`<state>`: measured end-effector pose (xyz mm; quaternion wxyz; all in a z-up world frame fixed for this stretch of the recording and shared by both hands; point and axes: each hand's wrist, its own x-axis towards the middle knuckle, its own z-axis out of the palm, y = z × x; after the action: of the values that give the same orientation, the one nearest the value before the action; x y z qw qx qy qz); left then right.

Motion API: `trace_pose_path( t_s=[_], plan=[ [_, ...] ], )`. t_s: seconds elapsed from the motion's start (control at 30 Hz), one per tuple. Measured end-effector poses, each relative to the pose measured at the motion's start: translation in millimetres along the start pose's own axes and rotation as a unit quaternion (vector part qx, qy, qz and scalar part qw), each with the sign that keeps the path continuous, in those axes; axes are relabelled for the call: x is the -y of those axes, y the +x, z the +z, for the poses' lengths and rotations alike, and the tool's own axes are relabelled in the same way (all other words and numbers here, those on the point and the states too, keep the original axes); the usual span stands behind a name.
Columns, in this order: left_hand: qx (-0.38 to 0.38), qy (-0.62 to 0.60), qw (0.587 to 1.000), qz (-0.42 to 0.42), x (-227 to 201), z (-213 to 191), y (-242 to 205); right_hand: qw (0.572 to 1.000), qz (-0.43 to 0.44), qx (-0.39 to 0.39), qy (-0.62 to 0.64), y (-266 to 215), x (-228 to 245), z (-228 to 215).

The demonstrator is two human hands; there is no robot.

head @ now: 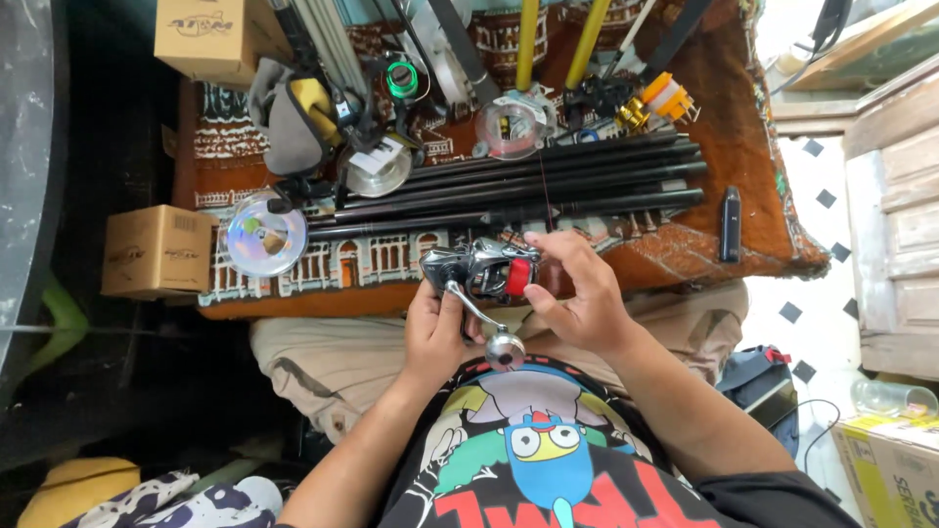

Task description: Assembling and inspecting a spinning fishing reel on a workbench.

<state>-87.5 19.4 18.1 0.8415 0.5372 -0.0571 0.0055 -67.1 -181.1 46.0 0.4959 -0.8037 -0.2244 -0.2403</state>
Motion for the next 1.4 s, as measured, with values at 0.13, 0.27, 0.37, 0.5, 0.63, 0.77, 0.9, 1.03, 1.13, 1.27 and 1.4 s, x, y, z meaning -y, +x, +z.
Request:
trace_pose_path(
  t_s=[0.13,0.27,0.37,0.5,0.63,0.77,0.9,1.03,1.13,1.27,1.4],
  plan=[
    [-0.003,0.004,1.000,-0.015,14.7,-11.4,-6.3,1.000,-0.013,-0.015,0.019,2.4,2.3,1.6],
    [-0.003,0.019,1.000,-0.019,16.7,-13.2,-7.3,0.992,-0.103,-0.038,-0.056,10.2,5.3,0.1],
    [0.001,0.006,1.000,-0.022,22.1,-12.9,-4.1,0.975,-0.182,-0.062,-0.112,12.8,-4.5,-3.7],
    [0.004,-0.002,1.000,-0.029,25.9,-11.2,1.0,0.947,-0.245,-0.067,-0.198,21.8,-7.8,-8.5],
    [-0.038,-0.021,0.999,-0.008,-8.9,10.7,14.1,0.930,-0.235,-0.062,-0.276,30.6,-23.6,-5.7],
    [-0.016,-0.023,0.999,-0.020,-19.7,12.5,28.4,0.943,-0.217,-0.019,-0.252,27.0,-24.5,7.6],
    [-0.027,0.003,0.999,0.019,-0.5,2.9,42.4,0.959,-0.189,-0.010,-0.211,17.3,-13.7,19.1],
    [-0.025,0.044,0.998,0.045,7.5,-1.1,44.7,0.962,-0.182,0.018,-0.204,22.6,-6.6,11.9],
    [-0.011,0.078,0.996,0.033,8.4,-1.7,38.1,0.973,-0.123,-0.061,-0.187,28.7,-13.7,9.9],
    [-0.003,0.061,0.998,0.017,21.1,-5.5,30.5,0.986,-0.084,-0.067,-0.131,44.4,-22.1,4.3],
    [-0.010,0.008,1.000,0.001,22.1,-5.8,31.2,0.983,-0.072,-0.026,-0.164,32.3,-31.3,14.0]
  ],
)
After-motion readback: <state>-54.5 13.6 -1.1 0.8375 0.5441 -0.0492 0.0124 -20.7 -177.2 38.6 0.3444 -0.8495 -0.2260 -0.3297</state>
